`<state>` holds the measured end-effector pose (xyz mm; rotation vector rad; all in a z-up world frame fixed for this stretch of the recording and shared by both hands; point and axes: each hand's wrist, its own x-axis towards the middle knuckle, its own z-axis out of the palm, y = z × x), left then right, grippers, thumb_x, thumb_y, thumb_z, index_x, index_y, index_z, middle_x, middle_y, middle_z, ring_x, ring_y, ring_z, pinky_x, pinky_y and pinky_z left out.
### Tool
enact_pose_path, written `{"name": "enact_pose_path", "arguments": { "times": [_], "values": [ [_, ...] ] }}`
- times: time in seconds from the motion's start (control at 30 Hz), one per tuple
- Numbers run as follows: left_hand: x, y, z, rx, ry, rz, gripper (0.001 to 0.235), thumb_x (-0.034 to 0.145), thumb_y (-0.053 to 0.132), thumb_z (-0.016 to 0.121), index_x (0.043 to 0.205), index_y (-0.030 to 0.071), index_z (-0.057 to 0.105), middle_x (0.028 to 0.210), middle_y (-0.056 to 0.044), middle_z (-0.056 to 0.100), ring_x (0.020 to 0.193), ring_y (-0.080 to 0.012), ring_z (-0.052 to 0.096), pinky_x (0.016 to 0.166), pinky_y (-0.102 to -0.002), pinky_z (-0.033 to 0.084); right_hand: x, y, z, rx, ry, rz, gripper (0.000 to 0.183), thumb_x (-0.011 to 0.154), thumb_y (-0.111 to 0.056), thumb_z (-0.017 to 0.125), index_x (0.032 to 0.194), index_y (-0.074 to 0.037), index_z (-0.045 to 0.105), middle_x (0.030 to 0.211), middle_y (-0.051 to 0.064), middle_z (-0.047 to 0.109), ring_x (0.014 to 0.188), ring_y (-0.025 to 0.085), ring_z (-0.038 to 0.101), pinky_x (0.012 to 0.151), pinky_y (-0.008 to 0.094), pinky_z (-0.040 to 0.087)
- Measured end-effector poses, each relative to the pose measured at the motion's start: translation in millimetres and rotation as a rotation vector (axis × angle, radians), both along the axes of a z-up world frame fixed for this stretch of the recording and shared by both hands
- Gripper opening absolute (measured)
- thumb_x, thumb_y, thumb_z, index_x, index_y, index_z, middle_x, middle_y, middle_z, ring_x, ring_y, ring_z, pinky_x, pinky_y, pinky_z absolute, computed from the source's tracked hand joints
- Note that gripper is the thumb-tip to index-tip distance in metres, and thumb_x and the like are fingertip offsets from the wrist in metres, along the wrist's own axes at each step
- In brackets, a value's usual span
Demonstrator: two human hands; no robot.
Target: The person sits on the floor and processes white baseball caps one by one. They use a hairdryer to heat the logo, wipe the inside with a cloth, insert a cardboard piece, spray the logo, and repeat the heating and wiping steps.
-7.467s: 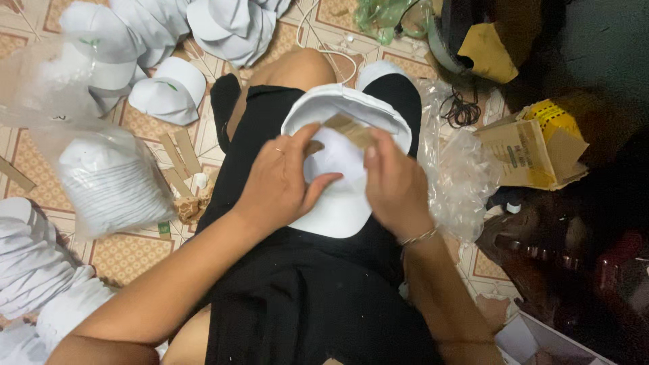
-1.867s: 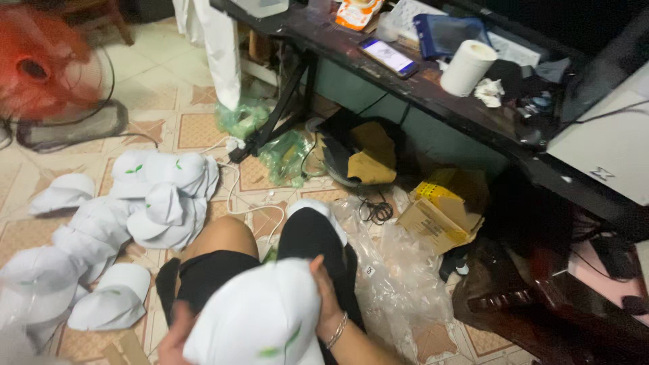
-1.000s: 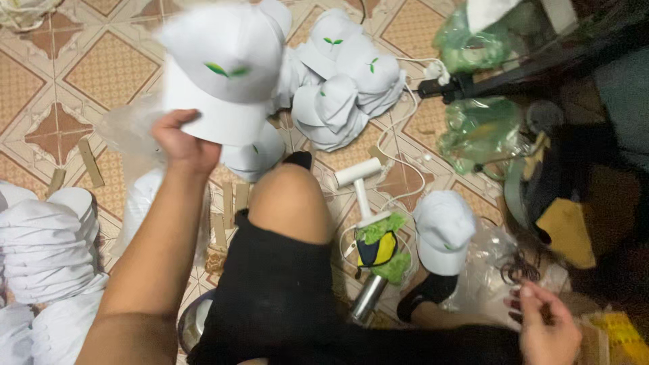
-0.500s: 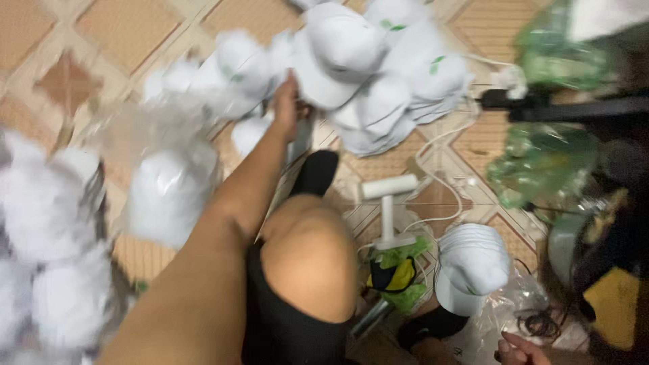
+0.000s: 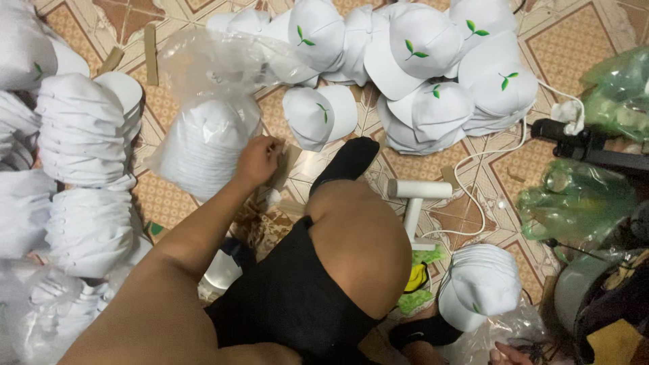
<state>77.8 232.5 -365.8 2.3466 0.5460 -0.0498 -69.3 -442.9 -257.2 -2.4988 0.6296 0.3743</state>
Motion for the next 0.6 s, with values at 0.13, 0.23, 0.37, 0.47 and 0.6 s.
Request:
{"name": "enact_pose_path", "arguments": {
  "times": [0.13, 0.23, 0.37, 0.47, 0.6],
  "values": [
    [56.6, -10.7, -64.1, -0.367, 0.194, 0.372, 0.07, 0.088, 0.037, 0.082, 0.134, -0.004, 0.049, 0.127, -0.023, 0.061, 0.115, -0.0308, 0.062, 0.097, -0.039, 0.049, 29.3, 27.6, 24.7, -0.026, -0.001, 0.038, 0.03, 0.094, -0.025, 0.074, 0.115, -0.003, 0.074, 0.081, 0.012, 0.074, 0.075, 0.015, 0.07, 0.074, 0.033, 0.056],
    [92.4, -21.2, -108.7, -0.756, 0.08, 0.615, 0.076, 0.085, 0.034, 0.085, 0.137, -0.008, 0.049, 0.129, -0.023, 0.065, 0.114, -0.0305, 0.065, 0.096, -0.039, 0.053, 34.8, 55.8, 60.1, -0.039, 0.029, 0.032, 0.03, 0.094, -0.026, 0.074, 0.115, -0.004, 0.075, 0.082, 0.011, 0.075, 0.076, 0.015, 0.07, 0.074, 0.032, 0.055],
    [100.8, -23.8, -134.8, -0.853, -0.019, 0.692, 0.075, 0.085, 0.024, 0.083, 0.14, -0.007, 0.044, 0.124, -0.018, 0.067, 0.106, -0.0263, 0.069, 0.089, -0.038, 0.058, 36.0, 86.3, 101.5, -0.032, 0.067, 0.053, 0.029, 0.095, -0.027, 0.074, 0.113, -0.005, 0.074, 0.085, 0.01, 0.075, 0.079, 0.015, 0.07, 0.076, 0.031, 0.055],
    [102.7, -16.2, -129.2, -0.692, -0.043, 0.567, 0.075, 0.088, 0.019, 0.081, 0.143, -0.006, 0.036, 0.121, -0.014, 0.065, 0.101, -0.0223, 0.068, 0.084, -0.035, 0.059, 35.5, 97.1, 99.1, -0.091, 0.251, -0.071, 0.034, 0.092, -0.033, 0.073, 0.114, -0.008, 0.077, 0.086, 0.013, 0.074, 0.075, 0.024, 0.07, 0.071, 0.038, 0.056],
    [68.4, 7.3, -100.4, -0.645, -0.051, 0.468, 0.077, 0.091, 0.011, 0.078, 0.147, -0.005, 0.027, 0.117, -0.009, 0.062, 0.095, -0.0171, 0.068, 0.077, -0.032, 0.061, 59.9, 88.4, 34.9, 0.134, 0.324, -0.344, 0.06, 0.087, -0.041, 0.074, 0.134, -0.006, 0.062, 0.1, 0.012, 0.075, 0.087, 0.021, 0.072, 0.076, 0.036, 0.058]
  ]
}}
